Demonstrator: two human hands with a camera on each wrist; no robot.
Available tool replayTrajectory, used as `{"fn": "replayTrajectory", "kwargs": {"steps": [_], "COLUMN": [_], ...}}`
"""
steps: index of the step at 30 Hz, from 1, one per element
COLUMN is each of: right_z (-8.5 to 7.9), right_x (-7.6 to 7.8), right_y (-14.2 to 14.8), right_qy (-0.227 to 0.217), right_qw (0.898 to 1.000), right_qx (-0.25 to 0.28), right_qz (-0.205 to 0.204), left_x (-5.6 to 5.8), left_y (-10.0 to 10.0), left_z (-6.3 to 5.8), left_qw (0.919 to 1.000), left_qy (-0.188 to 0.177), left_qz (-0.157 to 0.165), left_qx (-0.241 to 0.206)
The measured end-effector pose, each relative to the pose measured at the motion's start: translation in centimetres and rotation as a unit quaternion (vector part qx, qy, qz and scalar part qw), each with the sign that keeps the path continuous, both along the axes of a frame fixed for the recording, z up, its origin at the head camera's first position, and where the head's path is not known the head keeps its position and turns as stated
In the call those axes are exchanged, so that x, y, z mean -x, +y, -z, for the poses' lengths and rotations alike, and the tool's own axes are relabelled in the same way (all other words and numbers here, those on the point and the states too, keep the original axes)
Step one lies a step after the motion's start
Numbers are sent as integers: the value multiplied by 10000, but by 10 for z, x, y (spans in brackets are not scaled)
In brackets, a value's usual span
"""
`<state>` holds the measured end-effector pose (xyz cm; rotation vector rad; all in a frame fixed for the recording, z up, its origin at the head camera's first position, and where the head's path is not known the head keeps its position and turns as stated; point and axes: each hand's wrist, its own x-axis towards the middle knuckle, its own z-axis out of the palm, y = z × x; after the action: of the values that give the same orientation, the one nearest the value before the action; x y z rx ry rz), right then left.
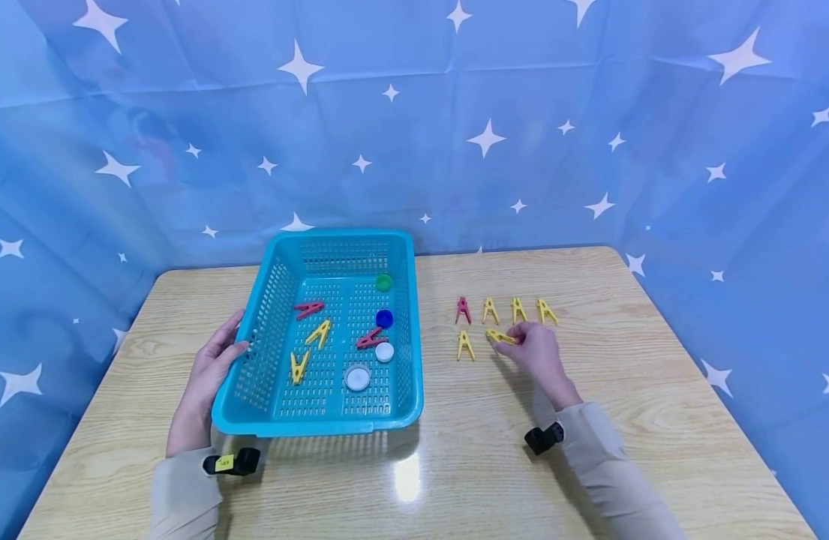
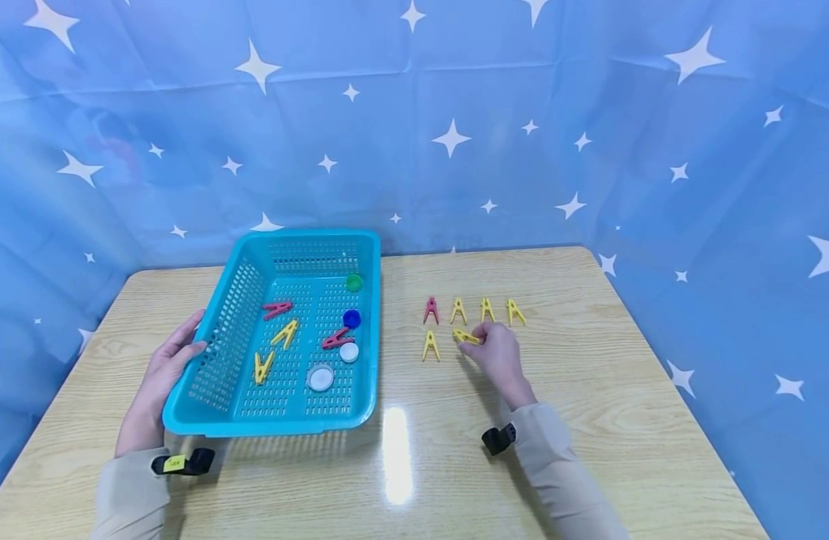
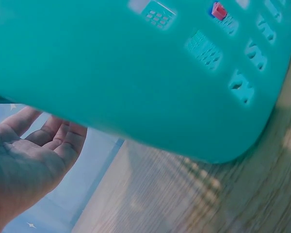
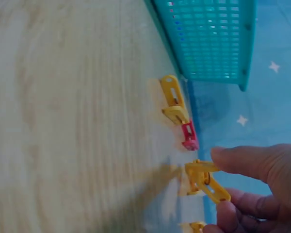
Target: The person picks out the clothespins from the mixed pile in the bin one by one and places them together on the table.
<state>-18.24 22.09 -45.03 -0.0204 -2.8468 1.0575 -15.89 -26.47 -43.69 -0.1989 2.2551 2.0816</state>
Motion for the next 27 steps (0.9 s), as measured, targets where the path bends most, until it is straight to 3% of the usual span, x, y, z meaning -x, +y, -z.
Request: {"fn": "replayTrajectory", "kwargs": {"steps": [13,27], "right_z": [3,7], "right_x": [-1,2], "right_y": [-12,-22], "right_qy": [-768,-889], "right_qw": [9954,9937], "right_qx": [-546,-650], "right_qz": [189,224], "left_x": [-1,-2], "left_y": [1,1], "left_z": [0,3], "left_qw": [9999,10000], "left_qy": [32,83], "left_qz": [9,-10], "left_qx": [-122,-10]}}
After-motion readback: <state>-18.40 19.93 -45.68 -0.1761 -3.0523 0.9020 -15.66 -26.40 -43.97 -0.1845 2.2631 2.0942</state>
